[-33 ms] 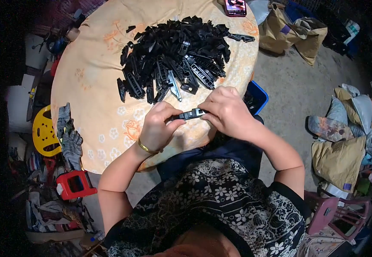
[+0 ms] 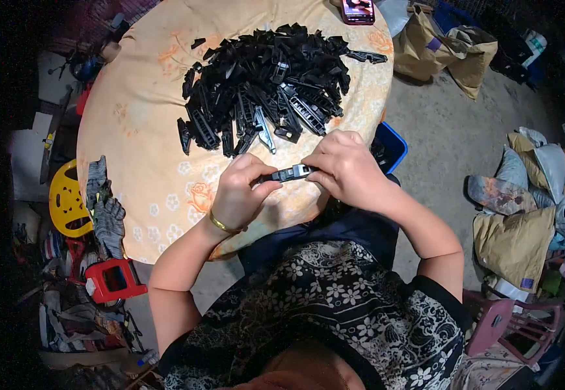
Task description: The person assembles black plastic buckle components by hand on a table.
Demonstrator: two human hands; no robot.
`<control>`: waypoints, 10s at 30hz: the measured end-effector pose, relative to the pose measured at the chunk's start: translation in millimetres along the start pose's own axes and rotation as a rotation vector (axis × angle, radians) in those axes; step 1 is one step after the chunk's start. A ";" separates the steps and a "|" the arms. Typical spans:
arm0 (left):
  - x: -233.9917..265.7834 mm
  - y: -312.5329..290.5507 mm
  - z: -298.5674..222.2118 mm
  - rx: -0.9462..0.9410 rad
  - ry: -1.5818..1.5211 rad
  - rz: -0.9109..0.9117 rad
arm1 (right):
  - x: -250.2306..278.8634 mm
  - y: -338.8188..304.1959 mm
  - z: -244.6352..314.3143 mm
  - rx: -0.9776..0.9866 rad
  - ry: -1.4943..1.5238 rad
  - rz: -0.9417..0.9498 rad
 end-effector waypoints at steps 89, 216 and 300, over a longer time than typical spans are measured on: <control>-3.0 1.8 -2.8 -0.045 -0.008 0.113 | -14.3 11.1 10.8 0.138 0.115 0.124; 18.9 11.5 2.8 -0.124 0.247 -0.048 | -40.5 30.1 9.5 -0.117 0.006 -0.168; 13.1 4.5 -4.3 -0.081 0.090 0.074 | -24.4 26.6 -7.4 -0.260 0.530 0.186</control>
Point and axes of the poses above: each hand's wrist, its own y-axis towards the middle knuckle, its own x-axis out of the back of the hand, z = x × y, the point moved 2 cm from there along y, towards the middle knuckle, and after that the axes turned 1 degree about x, right-handed, at the moved point
